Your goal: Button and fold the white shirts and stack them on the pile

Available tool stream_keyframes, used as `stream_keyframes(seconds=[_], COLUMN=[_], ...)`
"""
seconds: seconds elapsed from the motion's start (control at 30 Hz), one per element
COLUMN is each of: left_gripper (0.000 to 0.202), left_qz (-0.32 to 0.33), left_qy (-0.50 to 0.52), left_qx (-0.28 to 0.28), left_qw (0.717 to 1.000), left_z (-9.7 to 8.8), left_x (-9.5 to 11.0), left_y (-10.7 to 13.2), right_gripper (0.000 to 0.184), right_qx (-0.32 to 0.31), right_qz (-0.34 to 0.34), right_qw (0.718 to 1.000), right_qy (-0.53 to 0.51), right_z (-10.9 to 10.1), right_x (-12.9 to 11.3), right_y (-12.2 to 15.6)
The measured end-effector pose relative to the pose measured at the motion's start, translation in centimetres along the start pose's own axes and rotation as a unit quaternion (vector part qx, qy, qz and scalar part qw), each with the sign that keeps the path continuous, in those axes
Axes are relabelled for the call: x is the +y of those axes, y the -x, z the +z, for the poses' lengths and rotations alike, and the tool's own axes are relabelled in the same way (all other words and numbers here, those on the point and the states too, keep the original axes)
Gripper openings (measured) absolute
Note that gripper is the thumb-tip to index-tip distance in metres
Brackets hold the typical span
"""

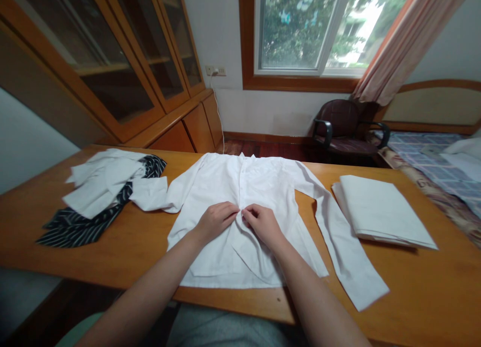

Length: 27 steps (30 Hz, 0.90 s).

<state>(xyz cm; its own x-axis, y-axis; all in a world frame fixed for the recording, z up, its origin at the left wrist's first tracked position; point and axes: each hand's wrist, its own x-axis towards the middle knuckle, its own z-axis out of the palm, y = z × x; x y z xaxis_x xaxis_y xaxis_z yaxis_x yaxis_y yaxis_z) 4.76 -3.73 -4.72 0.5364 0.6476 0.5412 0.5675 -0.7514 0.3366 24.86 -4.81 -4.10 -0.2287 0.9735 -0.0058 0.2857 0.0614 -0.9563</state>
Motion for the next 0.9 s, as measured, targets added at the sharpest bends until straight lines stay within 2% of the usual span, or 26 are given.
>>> stream_keyframes(seconds=[0.1,0.37,0.53,0.7,0.8,0.9], left_gripper=[0.013,0.012,0.012,0.009,0.018,0.024], left_qz=[-0.003,-0.007,-0.033,-0.127,-0.215,-0.271], left_qy=[0.023,0.040,0.065,0.143,0.212,0.267], left_qx=[-0.002,-0.011,-0.020,-0.026,-0.046,-0.084], left_qw=[1.000,0.999,0.997,0.981,0.952,0.921], left_z=[0.1,0.2,-0.1,-0.2,-0.4,-0.8], left_x=[-0.2,-0.2,0.2,0.3,0.1,0.0], left_y=[0.1,0.1,0.1,0.0,-0.2,-0.4], right_gripper=[0.032,0.027,0.024,0.020,0.020,0.019], right_qx=[0.001,-0.005,-0.014,-0.017,-0.017,-0.008], right_qz=[0.002,-0.003,-0.006,-0.024,-0.034,-0.038], right_qw=[1.000,0.999,0.998,0.996,0.994,0.993], right_qy=[0.016,0.048,0.057,0.089,0.104,0.114], right_z=[0.1,0.1,0.0,-0.2,-0.1,0.0], right_x=[-0.1,0.3,0.5,-0.1,-0.2,0.0], right_y=[-0.1,-0.4,-0.5,-0.4,-0.3,-0.3])
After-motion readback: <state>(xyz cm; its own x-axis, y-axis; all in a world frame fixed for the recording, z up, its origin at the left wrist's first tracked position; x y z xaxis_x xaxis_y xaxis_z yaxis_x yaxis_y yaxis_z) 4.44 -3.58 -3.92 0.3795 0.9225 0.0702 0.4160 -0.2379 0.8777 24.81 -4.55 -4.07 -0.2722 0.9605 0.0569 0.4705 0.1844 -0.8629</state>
